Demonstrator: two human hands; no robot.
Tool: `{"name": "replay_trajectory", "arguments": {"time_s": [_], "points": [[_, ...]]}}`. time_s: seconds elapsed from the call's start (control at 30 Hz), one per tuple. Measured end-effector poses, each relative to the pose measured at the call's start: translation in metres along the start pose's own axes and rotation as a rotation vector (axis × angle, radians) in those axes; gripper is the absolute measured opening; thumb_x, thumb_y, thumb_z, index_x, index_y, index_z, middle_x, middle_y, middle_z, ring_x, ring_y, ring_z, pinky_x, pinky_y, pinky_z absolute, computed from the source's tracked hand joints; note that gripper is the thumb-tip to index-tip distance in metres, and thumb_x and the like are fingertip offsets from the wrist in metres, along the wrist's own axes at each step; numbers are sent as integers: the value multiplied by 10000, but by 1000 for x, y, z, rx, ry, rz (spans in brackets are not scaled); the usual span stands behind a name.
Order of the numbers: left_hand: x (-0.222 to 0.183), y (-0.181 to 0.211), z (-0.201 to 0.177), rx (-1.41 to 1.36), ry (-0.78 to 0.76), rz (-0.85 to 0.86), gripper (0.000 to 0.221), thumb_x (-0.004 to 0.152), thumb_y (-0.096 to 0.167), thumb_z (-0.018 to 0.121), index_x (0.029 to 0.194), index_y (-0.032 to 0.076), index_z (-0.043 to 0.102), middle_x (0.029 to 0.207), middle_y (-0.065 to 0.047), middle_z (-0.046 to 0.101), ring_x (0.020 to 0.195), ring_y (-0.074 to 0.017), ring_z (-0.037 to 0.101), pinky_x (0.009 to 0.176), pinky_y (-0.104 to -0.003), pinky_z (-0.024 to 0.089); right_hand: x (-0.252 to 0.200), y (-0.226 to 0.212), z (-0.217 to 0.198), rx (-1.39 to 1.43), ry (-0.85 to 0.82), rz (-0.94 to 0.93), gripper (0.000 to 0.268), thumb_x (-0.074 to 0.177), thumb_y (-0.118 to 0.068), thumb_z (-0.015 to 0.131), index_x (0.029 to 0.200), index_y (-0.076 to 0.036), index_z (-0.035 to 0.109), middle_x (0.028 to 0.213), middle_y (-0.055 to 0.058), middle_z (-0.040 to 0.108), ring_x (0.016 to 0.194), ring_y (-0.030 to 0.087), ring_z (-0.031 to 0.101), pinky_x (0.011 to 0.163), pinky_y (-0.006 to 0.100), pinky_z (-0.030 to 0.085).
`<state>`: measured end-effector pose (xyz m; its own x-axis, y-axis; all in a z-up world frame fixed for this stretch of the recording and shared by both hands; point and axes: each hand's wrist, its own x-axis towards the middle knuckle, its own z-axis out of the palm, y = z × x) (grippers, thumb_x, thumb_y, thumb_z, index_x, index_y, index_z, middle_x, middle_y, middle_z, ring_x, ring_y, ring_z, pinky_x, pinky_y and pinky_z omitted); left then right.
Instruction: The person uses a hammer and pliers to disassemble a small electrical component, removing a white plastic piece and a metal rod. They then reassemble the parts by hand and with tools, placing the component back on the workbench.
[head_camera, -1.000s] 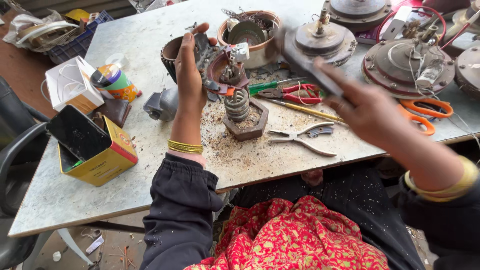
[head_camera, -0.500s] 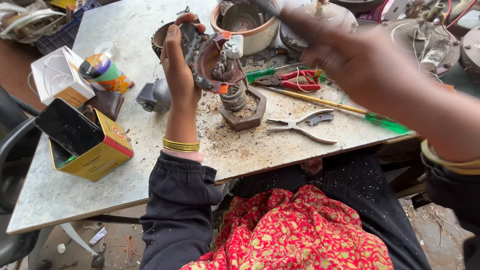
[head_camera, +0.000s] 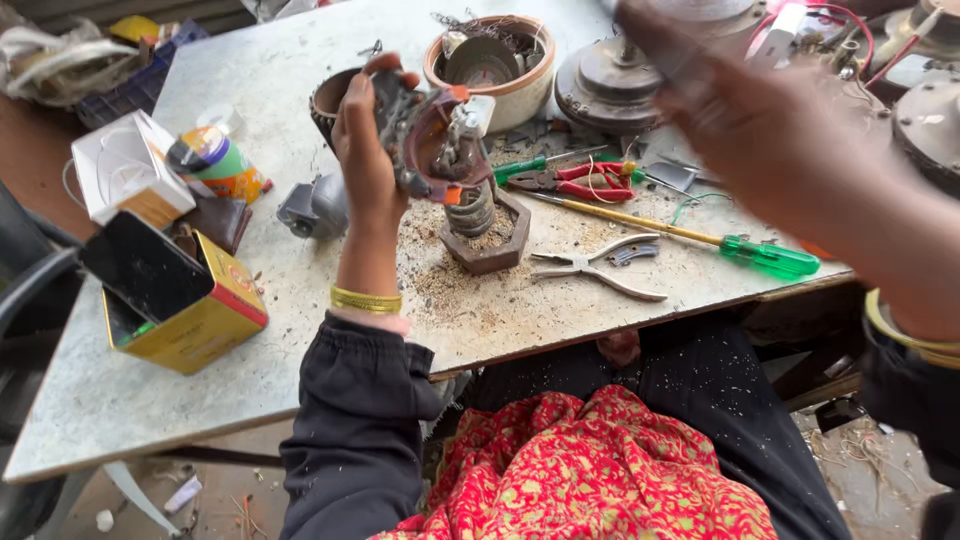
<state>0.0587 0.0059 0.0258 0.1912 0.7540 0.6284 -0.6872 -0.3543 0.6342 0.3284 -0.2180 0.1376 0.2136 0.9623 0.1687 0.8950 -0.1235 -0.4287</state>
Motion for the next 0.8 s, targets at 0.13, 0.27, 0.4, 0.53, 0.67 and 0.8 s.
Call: {"name": "replay_trajectory", "arguments": {"time_s": [0.13, 0.27, 0.4, 0.53, 0.67, 0.8], "points": [[0, -8, -6, 71, 38, 12, 414, 1073, 319, 514, 1301, -9, 624, 1120, -128, 710, 1018, -195, 704, 957, -369, 618, 23, 15, 49, -102, 202, -401, 337, 1059, -202, 519, 1385, -286, 507, 923, 54, 676, 618, 221, 538, 529, 394, 463], [-1, -4, -9, 48, 11, 50, 411, 1092, 336, 505, 1299, -2, 612, 1148, -116, 692, 1062, -194, 685, 988, -373, 600, 24, 27, 87, 12, 134, -512, 413, 1032, -165, 584, 1432, -234, 506, 933, 54, 681, 717, 198, 620, 628, 373, 498], [3, 2, -2, 91, 6, 41, 435, 1093, 355, 490, 1312, -1, 610, 1151, -111, 686, 1069, -186, 670, 990, -368, 591, 6, 5, 36, 171, -86, -263, 560, 1021, -266, 616, 1541, -389, 449, 809, 120, 699, 626, 220, 601, 573, 396, 514], [-5, 0, -5, -2, -25, -10, 422, 1093, 347, 481, 1330, 16, 593, 1151, -120, 688, 1058, -188, 667, 977, -373, 583, -1, 2, -11, -58, 372, -499, 195, 1187, -144, 509, 1266, -78, 674, 891, 123, 650, 740, 220, 609, 667, 388, 484], [1, -1, -4, 52, -5, 17, 425, 1091, 337, 493, 1329, 2, 601, 1147, -130, 692, 1069, -196, 676, 987, -369, 584, 14, 8, 46, 123, 372, -662, 191, 1145, -90, 526, 1292, -127, 642, 947, 113, 697, 772, 198, 650, 667, 360, 513], [-6, 7, -3, 64, -12, 35, 430, 1092, 353, 478, 1326, 11, 595, 1142, -125, 688, 1056, -195, 672, 979, -378, 583, 16, 19, 93, 103, 22, -393, 629, 1043, -198, 589, 1612, -334, 357, 811, 191, 667, 620, 291, 624, 574, 441, 498]]}}
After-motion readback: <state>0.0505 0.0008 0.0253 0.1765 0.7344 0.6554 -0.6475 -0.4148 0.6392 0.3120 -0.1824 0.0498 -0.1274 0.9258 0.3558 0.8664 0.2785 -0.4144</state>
